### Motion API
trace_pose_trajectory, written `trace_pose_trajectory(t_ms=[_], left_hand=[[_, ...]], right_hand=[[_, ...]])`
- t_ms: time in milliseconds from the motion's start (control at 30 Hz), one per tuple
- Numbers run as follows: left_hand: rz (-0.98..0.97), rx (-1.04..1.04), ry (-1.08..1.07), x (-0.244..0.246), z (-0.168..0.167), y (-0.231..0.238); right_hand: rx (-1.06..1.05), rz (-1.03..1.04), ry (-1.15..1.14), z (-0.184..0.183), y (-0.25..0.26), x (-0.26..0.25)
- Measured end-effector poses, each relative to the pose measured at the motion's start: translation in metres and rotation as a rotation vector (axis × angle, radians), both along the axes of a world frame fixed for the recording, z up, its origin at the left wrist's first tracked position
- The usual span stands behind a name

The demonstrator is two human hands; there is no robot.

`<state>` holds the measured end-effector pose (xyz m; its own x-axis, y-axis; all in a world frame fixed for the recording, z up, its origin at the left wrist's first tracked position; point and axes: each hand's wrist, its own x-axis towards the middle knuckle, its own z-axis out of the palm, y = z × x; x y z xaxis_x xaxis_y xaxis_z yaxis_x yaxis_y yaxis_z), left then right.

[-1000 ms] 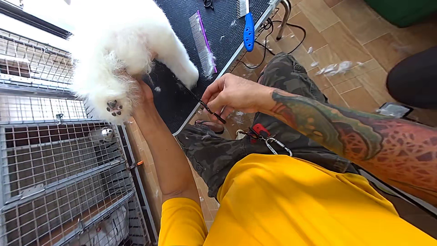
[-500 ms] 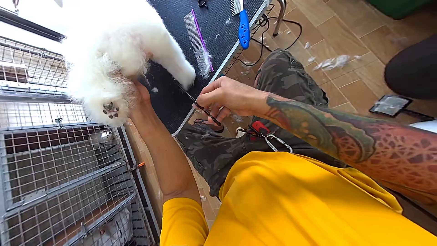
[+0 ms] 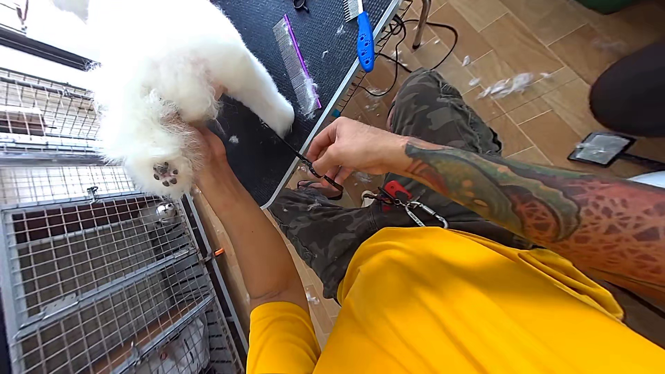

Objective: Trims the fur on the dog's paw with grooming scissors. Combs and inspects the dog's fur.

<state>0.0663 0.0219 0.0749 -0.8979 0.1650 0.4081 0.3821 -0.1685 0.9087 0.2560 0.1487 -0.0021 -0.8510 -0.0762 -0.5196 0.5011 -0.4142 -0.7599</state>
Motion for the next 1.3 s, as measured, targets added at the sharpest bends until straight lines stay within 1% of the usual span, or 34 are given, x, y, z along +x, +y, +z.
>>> trace_pose_trajectory(t_ms=[133, 267, 367, 533, 700, 833, 933, 1033, 1167, 1300], left_hand=[[-0.009, 0.004, -0.014, 0.002, 0.001, 0.000], [-0.001, 0.020, -0.019, 0.002, 0.001, 0.000], [0.020, 0.033, -0.037, 0.003, 0.000, 0.001], [0.056, 0.074, -0.067, 0.011, -0.001, 0.004], [0.094, 0.065, -0.118, 0.017, -0.003, 0.004], [0.108, 0.050, -0.096, 0.015, -0.008, 0.001], [0.086, 0.078, -0.063, 0.015, -0.014, -0.003], [0.085, 0.151, -0.072, 0.017, -0.017, -0.004], [0.097, 0.108, -0.097, 0.020, -0.013, -0.002], [0.096, 0.156, -0.100, 0.017, -0.017, -0.004]], right_hand=[[0.001, 0.011, 0.010, -0.006, -0.003, 0.001], [0.050, -0.021, 0.000, -0.006, -0.003, 0.002], [0.080, 0.018, -0.024, -0.007, -0.005, 0.004], [0.059, -0.005, 0.044, -0.009, -0.005, 0.002], [0.149, 0.015, 0.000, -0.008, -0.009, 0.002], [0.141, -0.031, 0.041, -0.008, -0.015, -0.003], [0.181, -0.046, 0.016, -0.006, -0.016, -0.007], [0.204, -0.035, -0.013, -0.006, -0.019, -0.007], [0.199, -0.055, 0.031, -0.005, -0.018, -0.011], [0.223, -0.069, -0.021, -0.001, -0.017, -0.015]])
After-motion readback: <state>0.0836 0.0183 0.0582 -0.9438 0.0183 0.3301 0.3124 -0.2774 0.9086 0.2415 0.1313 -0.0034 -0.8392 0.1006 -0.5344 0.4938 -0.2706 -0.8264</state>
